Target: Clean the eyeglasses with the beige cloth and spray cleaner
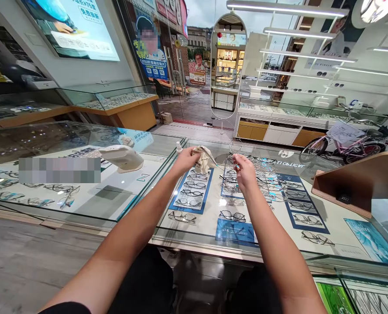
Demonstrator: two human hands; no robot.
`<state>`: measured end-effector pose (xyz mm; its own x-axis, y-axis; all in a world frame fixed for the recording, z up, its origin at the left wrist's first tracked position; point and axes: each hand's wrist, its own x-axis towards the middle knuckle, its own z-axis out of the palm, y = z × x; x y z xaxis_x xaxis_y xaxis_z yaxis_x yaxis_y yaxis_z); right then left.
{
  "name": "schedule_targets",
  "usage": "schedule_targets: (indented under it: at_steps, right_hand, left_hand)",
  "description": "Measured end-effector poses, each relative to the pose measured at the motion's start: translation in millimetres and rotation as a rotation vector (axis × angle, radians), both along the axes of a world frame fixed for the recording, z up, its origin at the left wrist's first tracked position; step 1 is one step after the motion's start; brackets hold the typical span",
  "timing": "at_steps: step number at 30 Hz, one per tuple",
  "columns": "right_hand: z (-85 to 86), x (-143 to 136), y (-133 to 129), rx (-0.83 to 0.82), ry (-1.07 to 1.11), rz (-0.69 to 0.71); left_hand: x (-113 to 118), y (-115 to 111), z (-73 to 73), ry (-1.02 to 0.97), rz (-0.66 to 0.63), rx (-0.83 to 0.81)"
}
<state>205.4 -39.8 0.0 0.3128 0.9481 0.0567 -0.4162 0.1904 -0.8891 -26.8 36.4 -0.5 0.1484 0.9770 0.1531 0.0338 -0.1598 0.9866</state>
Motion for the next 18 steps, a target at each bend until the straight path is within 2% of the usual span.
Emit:
schedule_targets:
  at_steps: [2, 5, 7, 11, 13, 18]
  right_hand:
    - [0.1, -0.1, -0.3, -0.003, 0.002, 0.002]
    - [0.1, -0.3, -0.7, -0.010, 0.003, 0.008]
    - [-0.2, -0.4, -0.7, -0.008, -0.006, 0.007]
    - [-1.1, -0.6, 0.0, -0.002, -0.034, -0.005]
    - [-1.6, -0.6, 0.2, -0.002, -0.039, -0.007]
    - [-1.7, -0.8, -0.5, 0.004, -0.024, -0.005]
  left_hand:
    - [-5.8, -2.6, 2.6, 0.311, 0.092, 0.267]
    - [-10.3, -6.3, 7.2, 0.456, 0.101, 0.429]
    - [-10.8, -9.3, 10.2, 0.402, 0.101, 0.422]
    - [-9.8, -17.3, 15.4, 0.099, 0.110, 0.307]
    - [-9.2, -20.5, 17.6, 0.015, 0.083, 0.290]
    - [-6.4, -17.6, 18.4, 0.059, 0.000, 0.370]
